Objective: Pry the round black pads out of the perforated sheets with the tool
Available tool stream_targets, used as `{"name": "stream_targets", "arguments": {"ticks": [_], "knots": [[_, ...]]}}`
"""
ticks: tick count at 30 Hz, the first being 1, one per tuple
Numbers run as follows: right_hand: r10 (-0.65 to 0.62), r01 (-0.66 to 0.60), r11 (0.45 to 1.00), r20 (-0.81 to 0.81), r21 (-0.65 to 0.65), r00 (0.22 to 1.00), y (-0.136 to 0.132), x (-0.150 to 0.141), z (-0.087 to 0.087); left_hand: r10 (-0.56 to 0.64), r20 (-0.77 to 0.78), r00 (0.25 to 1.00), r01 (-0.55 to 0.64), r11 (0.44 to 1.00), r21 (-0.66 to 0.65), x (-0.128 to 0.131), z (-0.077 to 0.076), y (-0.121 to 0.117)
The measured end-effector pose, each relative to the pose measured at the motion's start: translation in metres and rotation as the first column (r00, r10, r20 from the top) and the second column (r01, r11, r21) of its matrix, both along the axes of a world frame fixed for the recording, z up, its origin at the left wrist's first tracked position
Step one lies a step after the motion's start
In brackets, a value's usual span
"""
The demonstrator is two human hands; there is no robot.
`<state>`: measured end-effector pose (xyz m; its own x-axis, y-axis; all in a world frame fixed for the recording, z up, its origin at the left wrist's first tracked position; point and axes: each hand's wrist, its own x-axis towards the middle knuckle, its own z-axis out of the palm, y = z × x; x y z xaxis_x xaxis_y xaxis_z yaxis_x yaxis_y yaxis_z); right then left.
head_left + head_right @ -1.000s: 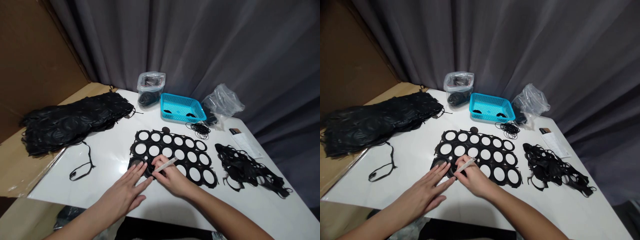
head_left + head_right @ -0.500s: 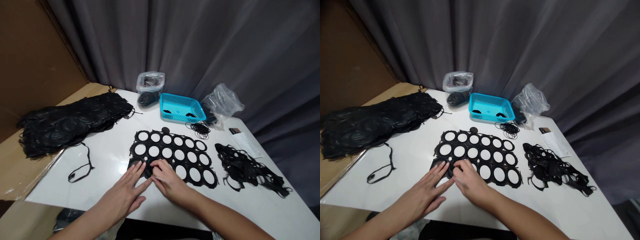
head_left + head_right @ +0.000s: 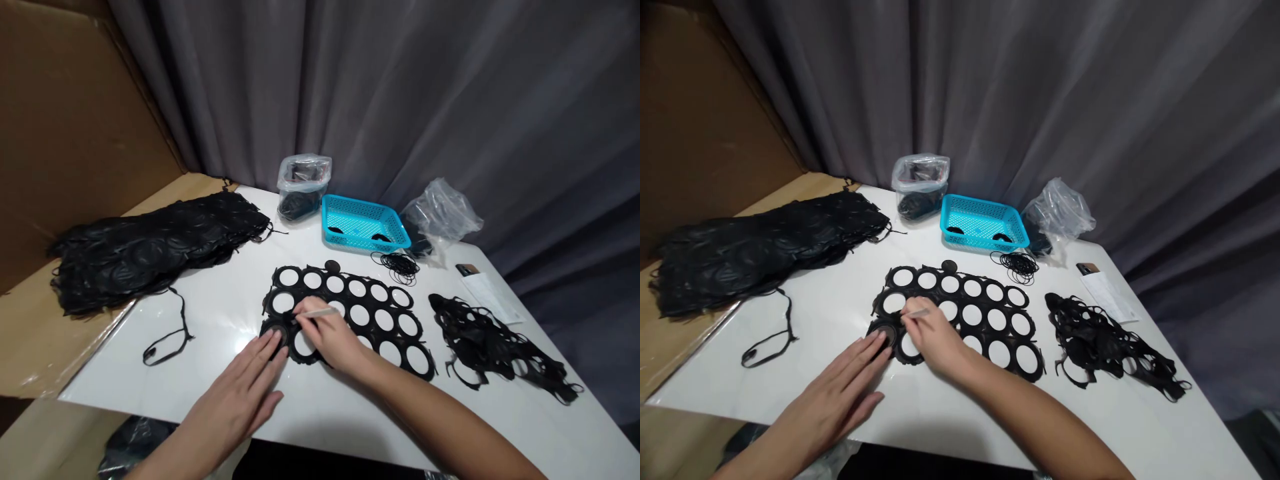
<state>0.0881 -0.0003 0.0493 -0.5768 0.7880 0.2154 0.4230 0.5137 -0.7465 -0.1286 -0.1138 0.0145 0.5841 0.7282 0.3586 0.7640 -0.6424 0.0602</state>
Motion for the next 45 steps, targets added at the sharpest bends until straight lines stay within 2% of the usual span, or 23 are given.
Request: {"name": "stream_targets", "arguments": {"ticks": [2,5,13,24,29,32,36,38,40,42,43,45], "knots": [[0.106,-0.106,0.992,0.0,-0.063,0.994,-0.011,-0.012,-0.006,0.062,0.013,0.998,-0.063,0.997,0.049,-0.006,-0.001,-0.007],[0.176,-0.176,0.976,-0.013,-0.13,0.984,-0.02,-0.019,-0.01,0.086,0.002,0.996,-0.086,0.996,0.039,-0.011,-0.003,-0.014],[0.207,-0.201,0.963,0.01,-0.182,0.978,-0.024,-0.02,-0.009,0.082,-0.009,0.997,-0.082,0.994,-0.073,-0.01,-0.002,-0.015],[0.195,-0.188,0.961,0.015,-0.203,0.981,-0.025,-0.023,-0.009,0.038,-0.063,0.997,-0.039,0.999,-0.009,-0.01,-0.002,-0.012],[0.184,-0.177,0.974,0.04,-0.14,0.982,-0.028,-0.023,-0.012,0.039,-0.033,0.999,-0.04,0.999,-0.023,-0.01,-0.003,-0.012],[0.179,-0.176,0.983,0.078,-0.044,0.981,-0.037,-0.024,-0.016,0.027,-0.026,0.999,-0.027,1.0,-0.015,-0.009,-0.002,-0.01],[0.154,-0.197,0.968,0.252,0.157,0.955,-0.048,-0.028,-0.024,0.015,-0.009,1.0,-0.016,1.0,-0.022,-0.008,0.002,-0.008],[0.115,-0.168,0.972,0.291,0.166,0.95,-0.043,-0.032,-0.025,0.012,0.0,1.0,-0.012,0.999,-0.031,-0.008,0.003,-0.007],[0.057,-0.085,0.989,0.223,0.119,0.973,-0.03,-0.034,-0.025,0.002,-0.011,1.0,-0.002,0.999,-0.034,-0.009,0.005,-0.006],[-0.042,0.042,0.999,0.071,0.004,0.997,-0.011,-0.032,-0.023,-0.008,-0.03,1.0,0.007,0.999,-0.035,-0.01,0.006,-0.005],[-0.115,0.113,0.99,-0.018,-0.086,0.993,-0.001,-0.028,-0.022,-0.011,-0.038,0.999,0.01,0.999,-0.033,-0.01,0.006,-0.004],[-0.287,0.223,0.926,-0.187,-0.306,0.939,0.016,-0.013,-0.017,-0.015,-0.042,0.999,0.015,1.0,-0.011,-0.011,0.007,-0.002]]}}
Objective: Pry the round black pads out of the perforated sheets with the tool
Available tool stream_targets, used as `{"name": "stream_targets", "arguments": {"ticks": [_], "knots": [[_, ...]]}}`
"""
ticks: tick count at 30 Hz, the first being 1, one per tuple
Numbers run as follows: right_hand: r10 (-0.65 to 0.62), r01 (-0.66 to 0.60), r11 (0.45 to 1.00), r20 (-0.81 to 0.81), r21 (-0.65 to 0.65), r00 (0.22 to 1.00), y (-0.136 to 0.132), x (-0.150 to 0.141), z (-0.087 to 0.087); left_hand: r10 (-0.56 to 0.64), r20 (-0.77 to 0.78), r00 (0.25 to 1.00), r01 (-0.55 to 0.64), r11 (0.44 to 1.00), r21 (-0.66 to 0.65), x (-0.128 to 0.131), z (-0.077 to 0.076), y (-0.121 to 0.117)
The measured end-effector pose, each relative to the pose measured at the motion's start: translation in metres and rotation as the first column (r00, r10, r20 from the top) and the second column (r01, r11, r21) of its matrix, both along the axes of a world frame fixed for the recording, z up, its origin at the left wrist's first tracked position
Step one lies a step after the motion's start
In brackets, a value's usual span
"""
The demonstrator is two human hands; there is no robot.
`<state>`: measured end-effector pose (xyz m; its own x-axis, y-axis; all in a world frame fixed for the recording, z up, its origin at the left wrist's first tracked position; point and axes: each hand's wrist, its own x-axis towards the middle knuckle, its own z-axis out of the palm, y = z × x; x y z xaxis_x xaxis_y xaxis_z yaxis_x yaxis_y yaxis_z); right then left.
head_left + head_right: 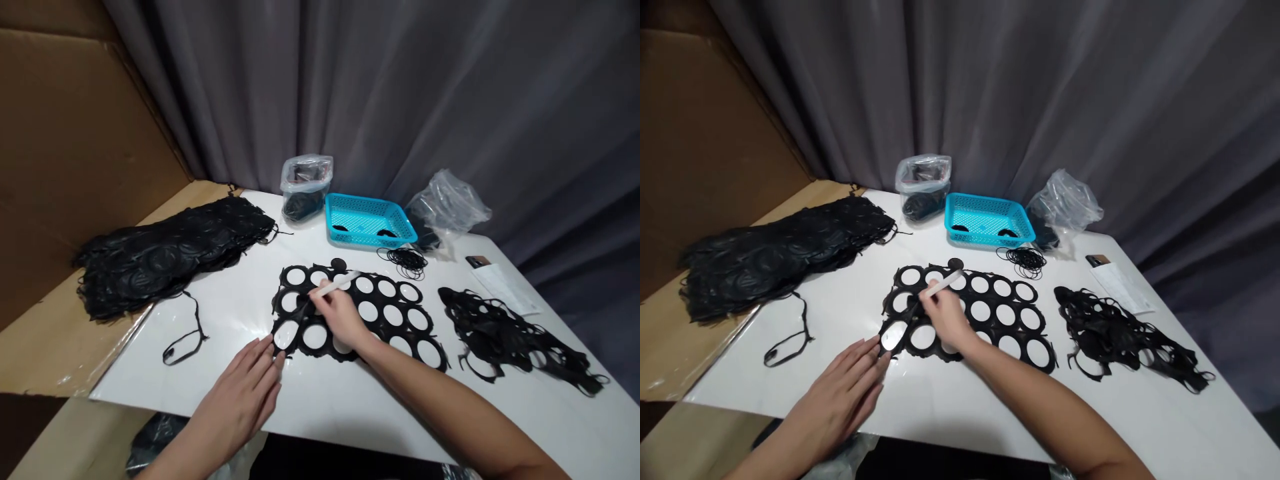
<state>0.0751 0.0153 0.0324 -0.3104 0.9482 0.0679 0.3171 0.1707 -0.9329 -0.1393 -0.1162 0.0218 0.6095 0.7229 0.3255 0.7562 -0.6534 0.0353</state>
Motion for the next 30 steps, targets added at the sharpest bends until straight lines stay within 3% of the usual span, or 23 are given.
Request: {"name": "stream_targets", "arguments": {"ticks": [3,6,8,11,13,16,20,21,22,24,25,27,30], "knots": [[-0.261,0.208,0.956,-0.277,-0.205,0.925,0.012,0.047,0.012,-0.008,0.01,1.0,0.008,0.999,0.045,-0.002,0.002,0.002],[-0.492,0.435,0.87,-0.392,-0.231,0.777,0.004,0.126,0.022,-0.025,0.025,0.999,0.023,0.997,0.078,-0.007,0.006,0.009],[-0.652,0.644,0.748,-0.359,-0.16,0.668,-0.011,0.187,0.021,-0.043,0.046,0.998,0.039,0.996,0.083,-0.009,0.01,0.018],[-0.849,0.866,0.5,-0.177,0.036,0.497,-0.038,0.272,0.01,-0.05,0.109,0.993,0.04,0.995,0.089,-0.003,0.018,0.041],[-0.884,0.876,0.467,0.029,0.121,0.467,-0.055,0.313,0.002,-0.09,0.133,0.987,0.08,0.994,0.073,0.013,0.024,0.06],[-0.855,0.829,0.517,0.184,0.215,0.485,-0.07,0.34,0.002,-0.236,0.142,0.961,0.239,0.971,-0.003,0.058,0.031,0.085],[-0.88,0.788,0.462,0.099,0.407,0.465,-0.079,0.313,0.014,-0.431,0.132,0.893,0.444,0.891,-0.095,0.132,0.031,0.106],[-0.846,0.773,0.514,0.072,0.37,0.528,-0.081,0.298,0.016,-0.471,0.128,0.873,0.485,0.865,-0.124,0.149,0.028,0.109],[-0.78,0.742,0.611,0.049,0.276,0.624,-0.083,0.283,0.016,-0.498,0.121,0.858,0.512,0.845,-0.156,0.164,0.024,0.111],[-0.58,0.578,0.814,0.03,0.06,0.814,-0.085,0.254,0.012,-0.531,0.126,0.838,0.546,0.815,-0.194,0.185,0.013,0.114],[-0.495,0.494,0.869,0.022,0.02,0.869,-0.085,0.242,0.009,-0.538,0.131,0.833,0.553,0.807,-0.206,0.192,0.008,0.114],[-0.364,0.365,0.931,0.025,-0.018,0.931,-0.086,0.226,0.003,-0.543,0.132,0.83,0.558,0.801,-0.216,0.2,-0.003,0.114],[-0.305,0.306,0.951,0.024,-0.034,0.952,-0.086,0.22,-0.001,-0.545,0.092,0.833,0.551,0.807,-0.212,0.201,-0.011,0.112]]}}
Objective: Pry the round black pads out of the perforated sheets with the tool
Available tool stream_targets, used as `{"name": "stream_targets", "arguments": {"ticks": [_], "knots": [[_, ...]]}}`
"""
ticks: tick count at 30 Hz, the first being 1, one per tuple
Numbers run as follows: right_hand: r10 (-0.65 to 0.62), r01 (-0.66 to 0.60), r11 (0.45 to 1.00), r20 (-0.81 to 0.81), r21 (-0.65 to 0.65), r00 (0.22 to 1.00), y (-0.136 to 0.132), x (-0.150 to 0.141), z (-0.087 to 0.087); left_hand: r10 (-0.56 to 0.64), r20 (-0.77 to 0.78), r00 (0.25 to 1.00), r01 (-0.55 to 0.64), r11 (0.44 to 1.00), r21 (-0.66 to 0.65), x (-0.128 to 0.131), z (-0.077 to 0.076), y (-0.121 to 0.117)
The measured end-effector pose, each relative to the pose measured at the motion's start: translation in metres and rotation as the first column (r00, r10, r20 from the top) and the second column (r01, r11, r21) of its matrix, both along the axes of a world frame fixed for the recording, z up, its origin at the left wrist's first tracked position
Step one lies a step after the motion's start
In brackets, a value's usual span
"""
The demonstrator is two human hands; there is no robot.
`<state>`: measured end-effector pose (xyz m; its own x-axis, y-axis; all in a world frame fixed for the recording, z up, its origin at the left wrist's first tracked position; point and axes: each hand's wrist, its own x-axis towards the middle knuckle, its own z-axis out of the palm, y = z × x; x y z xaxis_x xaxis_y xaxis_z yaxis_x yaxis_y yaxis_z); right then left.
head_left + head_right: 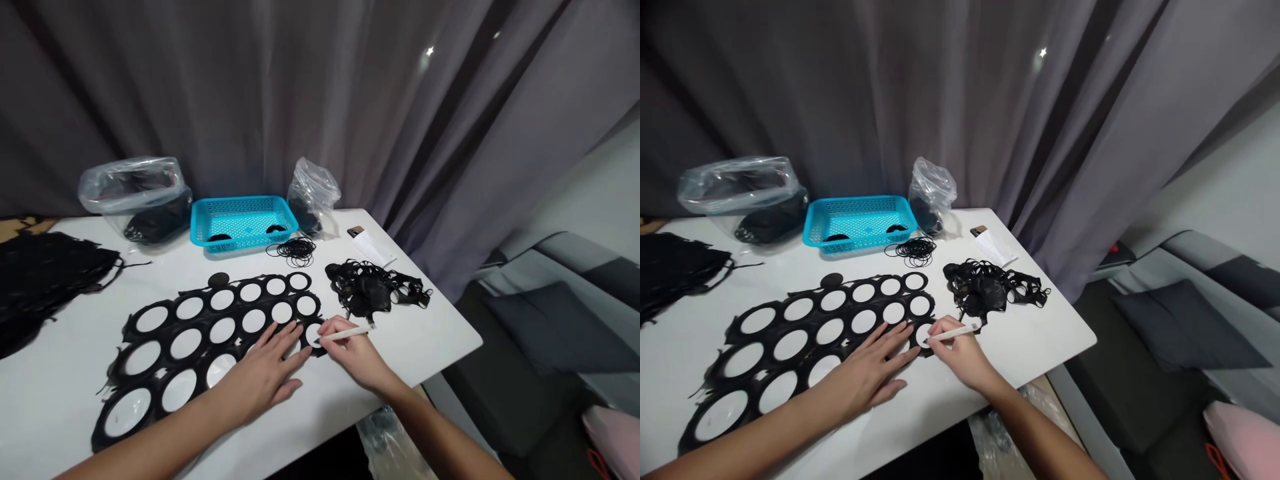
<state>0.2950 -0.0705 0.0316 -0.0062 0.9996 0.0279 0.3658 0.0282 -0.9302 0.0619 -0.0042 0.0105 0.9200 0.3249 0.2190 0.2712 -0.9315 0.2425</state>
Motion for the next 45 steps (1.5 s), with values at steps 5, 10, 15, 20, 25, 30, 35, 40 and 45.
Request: {"name": "stream_targets", "arguments": {"ticks": [5,10,15,20,25,30,35,40,45], "knots": [[0.017,-0.017,1.0,0.011,-0.021,1.0,0.001,0.003,-0.001,-0.007,-0.011,1.0,0.007,0.999,0.048,0.0,0.0,-0.002],[0.006,-0.007,1.0,0.05,0.019,0.999,0.003,0.002,-0.003,-0.012,-0.022,1.0,0.013,0.998,0.058,0.001,0.003,-0.002],[0.066,-0.117,0.98,0.293,0.161,0.954,-0.009,-0.009,-0.009,-0.002,-0.059,0.998,0.005,0.999,0.05,0.002,0.006,-0.003],[-0.041,-0.222,0.925,0.662,0.308,0.748,0.002,0.009,-0.01,0.001,-0.029,1.0,0.0,1.0,0.014,0.001,0.003,-0.004],[-0.424,0.291,0.898,0.47,0.33,0.774,0.051,0.06,0.014,-0.001,-0.023,1.0,0.001,1.0,0.006,-0.001,0.008,-0.004],[-0.081,0.075,0.996,0.173,0.042,0.982,0.069,0.035,0.016,0.043,-0.027,0.999,-0.044,0.999,-0.016,0.003,0.013,0.007],[0.1,-0.098,0.995,0.127,-0.022,0.987,0.066,0.006,0.001,0.103,0.005,0.995,-0.103,0.994,0.039,0.008,-0.001,0.017],[0.11,-0.109,0.994,0.144,-0.015,0.983,0.066,0.01,0.0,0.088,-0.006,0.996,-0.087,0.994,0.072,0.008,-0.006,0.018],[0.122,-0.142,0.988,0.252,0.063,0.96,0.061,0.008,-0.003,0.092,0.002,0.996,-0.092,0.994,0.053,0.008,-0.005,0.017]]}}
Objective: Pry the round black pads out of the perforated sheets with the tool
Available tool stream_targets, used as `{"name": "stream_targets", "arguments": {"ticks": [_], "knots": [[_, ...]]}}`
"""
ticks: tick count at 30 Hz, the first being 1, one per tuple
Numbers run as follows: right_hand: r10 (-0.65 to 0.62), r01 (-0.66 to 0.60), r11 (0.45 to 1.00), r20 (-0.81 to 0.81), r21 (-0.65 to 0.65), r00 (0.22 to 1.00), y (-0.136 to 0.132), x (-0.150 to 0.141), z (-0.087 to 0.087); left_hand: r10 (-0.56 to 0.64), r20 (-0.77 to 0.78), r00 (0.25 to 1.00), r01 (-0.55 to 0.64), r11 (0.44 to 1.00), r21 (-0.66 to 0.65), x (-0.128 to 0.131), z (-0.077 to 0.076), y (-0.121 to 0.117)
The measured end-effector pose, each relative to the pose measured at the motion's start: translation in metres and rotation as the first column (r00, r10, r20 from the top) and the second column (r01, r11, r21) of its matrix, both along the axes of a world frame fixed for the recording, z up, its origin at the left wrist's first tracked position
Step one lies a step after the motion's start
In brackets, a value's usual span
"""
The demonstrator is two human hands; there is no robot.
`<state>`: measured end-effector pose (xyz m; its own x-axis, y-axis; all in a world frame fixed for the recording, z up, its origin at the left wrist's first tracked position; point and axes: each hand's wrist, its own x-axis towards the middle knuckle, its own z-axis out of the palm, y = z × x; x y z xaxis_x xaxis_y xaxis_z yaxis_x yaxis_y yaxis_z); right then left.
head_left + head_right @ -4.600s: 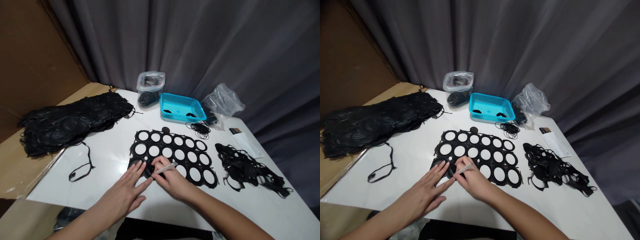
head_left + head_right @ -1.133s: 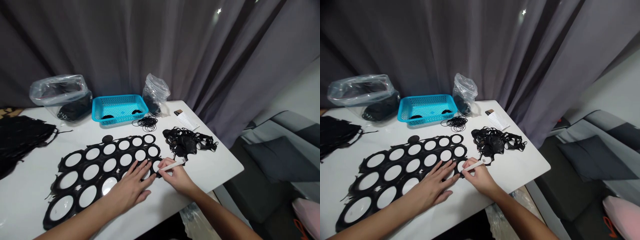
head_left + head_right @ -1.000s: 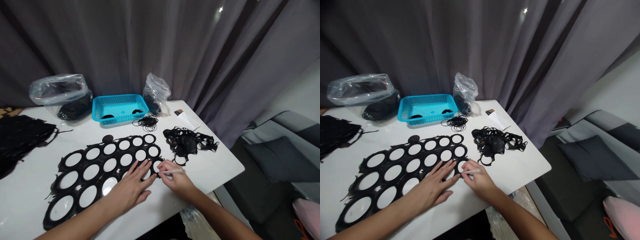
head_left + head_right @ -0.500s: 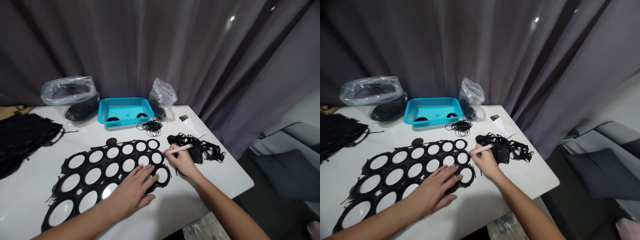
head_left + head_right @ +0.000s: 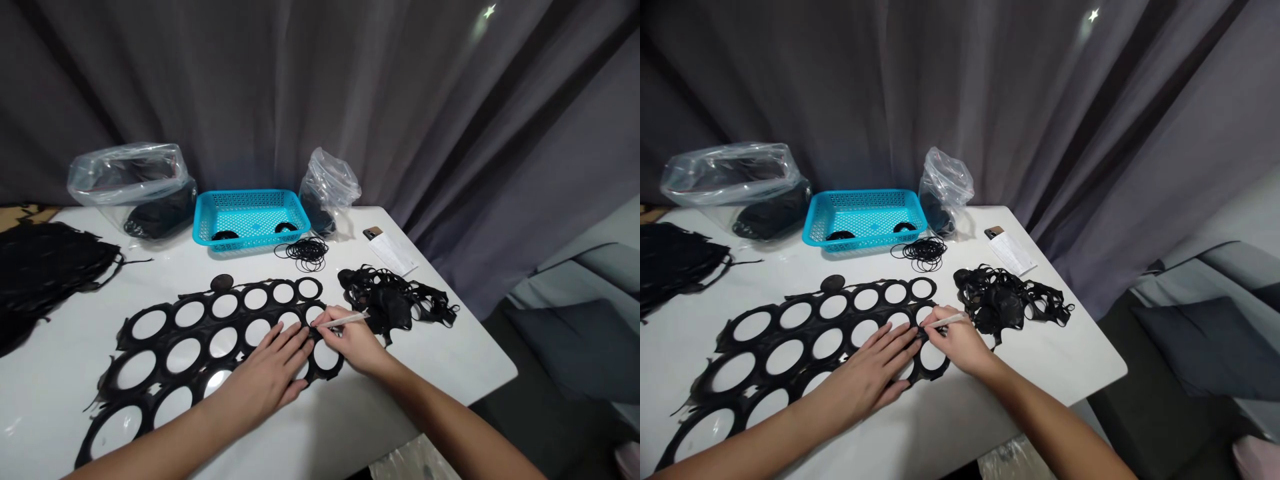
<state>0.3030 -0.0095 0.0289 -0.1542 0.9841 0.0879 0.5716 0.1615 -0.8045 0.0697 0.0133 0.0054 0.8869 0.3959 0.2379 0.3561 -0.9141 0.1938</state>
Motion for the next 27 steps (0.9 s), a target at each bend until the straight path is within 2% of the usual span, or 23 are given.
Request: {"name": "stream_targets", "arguments": {"ticks": [3,5,7,8,10,11,13,15,17,19,22,27], "knots": [[0.069,-0.098,0.984,0.192,0.148,0.979,-0.009,-0.008,-0.007,-0.008,0.005,1.0,0.008,1.0,-0.016,0.0,0.0,0.002],[0.129,-0.219,0.951,0.364,0.219,0.923,-0.009,-0.008,-0.01,-0.025,0.009,1.0,0.025,0.999,-0.023,0.0,0.0,0.003],[0.098,-0.241,0.937,0.472,0.252,0.876,0.003,0.002,-0.009,-0.043,0.013,0.999,0.043,0.999,-0.03,-0.001,0.001,0.004],[0.029,-0.184,0.944,0.488,0.272,0.872,0.014,0.011,-0.006,-0.047,0.009,0.999,0.048,0.998,-0.035,-0.001,0.003,0.004],[-0.217,0.059,0.938,0.448,0.341,0.867,0.041,0.035,0.004,-0.049,0.002,0.999,0.049,0.998,-0.045,-0.002,0.006,0.004],[-0.342,0.196,0.907,0.382,0.372,0.858,0.054,0.047,0.01,-0.048,0.001,0.999,0.048,0.998,-0.051,-0.003,0.008,0.003],[-0.441,0.36,0.872,0.213,0.332,0.872,0.076,0.062,0.02,-0.052,-0.004,0.999,0.051,0.996,-0.072,-0.003,0.013,0.003],[-0.387,0.365,0.91,0.089,0.196,0.918,0.085,0.061,0.024,-0.044,-0.015,0.999,0.042,0.994,-0.097,-0.001,0.018,0.006],[-0.252,0.251,0.966,0.015,0.06,0.968,0.082,0.046,0.021,-0.011,-0.038,0.999,0.007,0.995,-0.098,0.003,0.02,0.012],[-0.125,0.124,0.992,-0.045,-0.023,0.991,0.074,0.026,0.015,0.034,-0.057,0.998,-0.037,0.997,-0.066,0.007,0.019,0.02],[-0.031,0.025,0.997,-0.081,-0.077,0.996,0.064,0.006,0.008,0.058,-0.084,0.995,-0.06,0.998,-0.023,0.012,0.013,0.03],[-0.015,0.01,0.997,-0.071,-0.078,0.997,0.062,0.003,0.004,0.056,-0.091,0.994,-0.058,0.998,-0.015,0.012,0.006,0.031]]}}
